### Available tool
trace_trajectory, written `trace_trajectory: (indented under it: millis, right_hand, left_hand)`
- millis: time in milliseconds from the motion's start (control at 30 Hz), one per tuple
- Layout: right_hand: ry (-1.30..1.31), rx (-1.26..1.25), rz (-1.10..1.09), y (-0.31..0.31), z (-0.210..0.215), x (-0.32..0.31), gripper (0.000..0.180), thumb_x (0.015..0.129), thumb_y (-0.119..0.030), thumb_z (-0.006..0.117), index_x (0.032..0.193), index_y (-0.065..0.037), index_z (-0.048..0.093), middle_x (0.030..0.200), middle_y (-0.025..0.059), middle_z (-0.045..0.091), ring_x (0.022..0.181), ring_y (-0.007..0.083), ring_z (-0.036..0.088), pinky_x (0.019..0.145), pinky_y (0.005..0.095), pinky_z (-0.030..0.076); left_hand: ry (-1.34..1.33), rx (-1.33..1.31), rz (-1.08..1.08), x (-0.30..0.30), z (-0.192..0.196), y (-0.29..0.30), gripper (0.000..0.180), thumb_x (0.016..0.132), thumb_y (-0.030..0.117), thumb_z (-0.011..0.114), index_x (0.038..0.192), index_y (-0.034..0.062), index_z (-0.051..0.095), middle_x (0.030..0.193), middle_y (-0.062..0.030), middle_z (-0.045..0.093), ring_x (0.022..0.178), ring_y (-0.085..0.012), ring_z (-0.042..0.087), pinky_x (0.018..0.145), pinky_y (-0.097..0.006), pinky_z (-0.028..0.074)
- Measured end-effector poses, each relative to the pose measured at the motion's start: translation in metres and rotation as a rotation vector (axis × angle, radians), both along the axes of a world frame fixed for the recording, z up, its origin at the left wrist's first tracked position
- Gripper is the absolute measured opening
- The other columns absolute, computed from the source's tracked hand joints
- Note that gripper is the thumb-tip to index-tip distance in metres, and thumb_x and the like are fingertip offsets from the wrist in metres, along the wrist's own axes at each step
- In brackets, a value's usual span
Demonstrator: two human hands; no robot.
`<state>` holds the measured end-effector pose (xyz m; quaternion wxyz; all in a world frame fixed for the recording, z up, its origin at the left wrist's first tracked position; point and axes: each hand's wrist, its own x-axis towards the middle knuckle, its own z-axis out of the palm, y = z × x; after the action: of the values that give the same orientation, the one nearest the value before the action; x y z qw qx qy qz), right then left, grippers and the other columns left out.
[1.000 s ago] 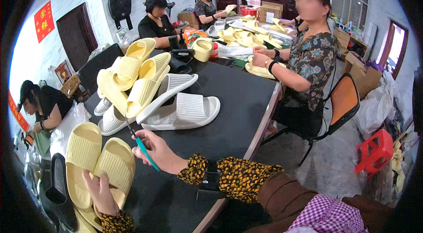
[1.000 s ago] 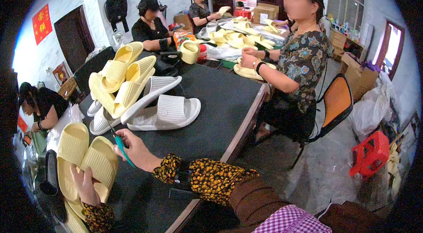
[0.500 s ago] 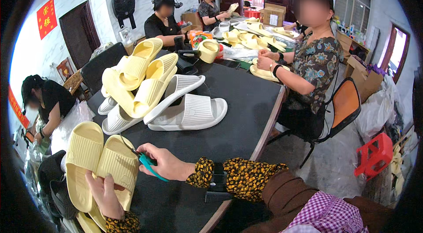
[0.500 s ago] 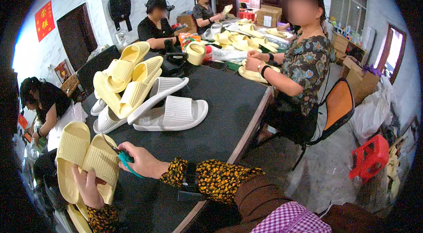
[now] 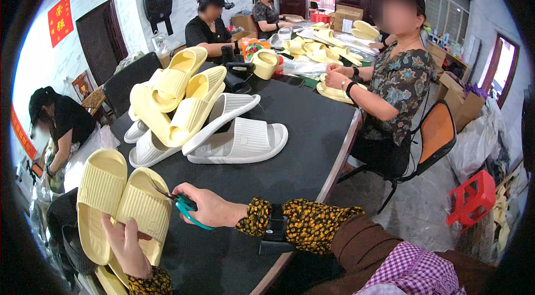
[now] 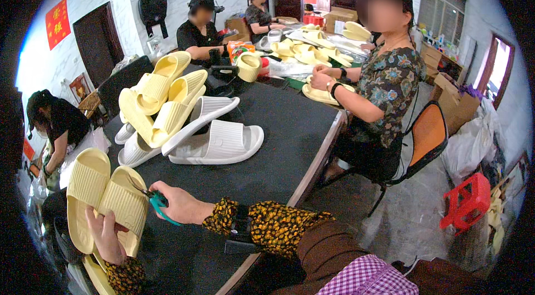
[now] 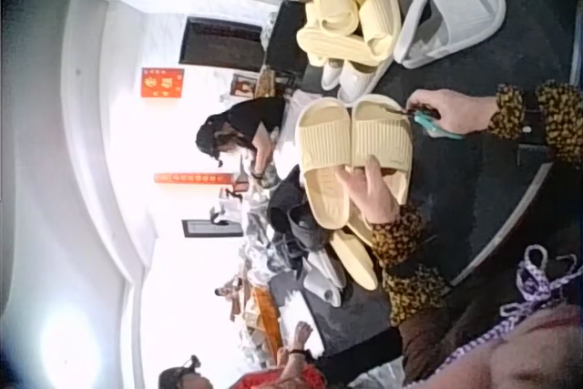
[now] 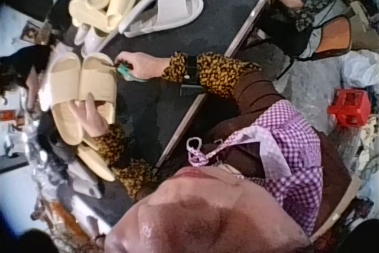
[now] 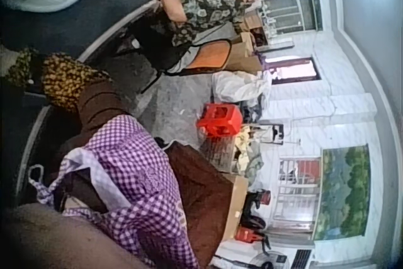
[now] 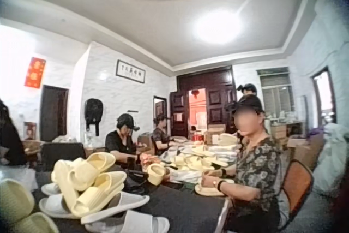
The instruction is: Trim excess thread and material from manufactured sandals using scissors.
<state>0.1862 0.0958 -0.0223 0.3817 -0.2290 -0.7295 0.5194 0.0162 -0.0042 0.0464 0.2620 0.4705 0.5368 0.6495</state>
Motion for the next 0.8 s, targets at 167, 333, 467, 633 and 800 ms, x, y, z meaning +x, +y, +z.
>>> trace_trajectory:
  millis: [167,333,467,633,800]
  right_hand:
    - [0.036,0.086,-0.019,0.007,-0.015,-0.005,0.039,0.079,-0.008,0.061,0.113,-0.002,0.043,0.071,0.0133,0.061,0.065,0.0225,0.062,0.058,0.0337,0.047]
    - [0.030,0.130,-0.064,0.010,-0.022,-0.009,0.042,0.077,-0.008,0.063,0.114,-0.003,0.043,0.072,0.0152,0.061,0.067,0.0249,0.063,0.060,0.0355,0.047]
    - [-0.059,0.113,-0.044,0.009,-0.018,-0.007,0.040,0.080,-0.007,0.060,0.115,-0.003,0.041,0.079,0.0098,0.060,0.070,0.0167,0.060,0.066,0.0307,0.046]
    - [-0.095,0.116,-0.049,0.006,-0.014,-0.004,0.042,0.080,-0.007,0.061,0.116,-0.002,0.041,0.079,0.0107,0.060,0.071,0.0171,0.061,0.065,0.0306,0.046]
    - [-0.111,0.088,-0.026,0.007,-0.011,-0.004,0.043,0.080,-0.007,0.061,0.117,-0.002,0.040,0.078,0.0103,0.061,0.070,0.0171,0.061,0.064,0.0305,0.047]
  left_hand:
    - [-0.021,0.014,-0.012,-0.003,0.002,0.001,0.057,0.084,0.004,0.047,0.134,-0.0021,0.021,0.105,-0.0177,0.056,0.079,-0.0168,0.058,0.053,-0.023,0.047]
    - [-0.034,0.009,-0.017,-0.009,0.008,-0.003,0.057,0.084,0.004,0.048,0.134,-0.0024,0.021,0.103,-0.0174,0.056,0.077,-0.0162,0.058,0.053,-0.023,0.048]
    - [-0.094,0.018,0.002,-0.010,0.009,-0.002,0.057,0.084,0.004,0.048,0.134,-0.0026,0.022,0.104,-0.0176,0.055,0.077,-0.0157,0.058,0.053,-0.023,0.048]
    - [-0.127,0.008,-0.031,-0.008,0.004,0.002,0.056,0.083,0.003,0.047,0.134,-0.0025,0.022,0.104,-0.0166,0.056,0.076,-0.0152,0.058,0.053,-0.023,0.048]
    - [-0.097,-0.035,-0.077,-0.009,0.002,0.004,0.053,0.083,0.002,0.045,0.132,-0.0021,0.024,0.101,-0.0163,0.057,0.074,-0.0157,0.058,0.052,-0.024,0.048]
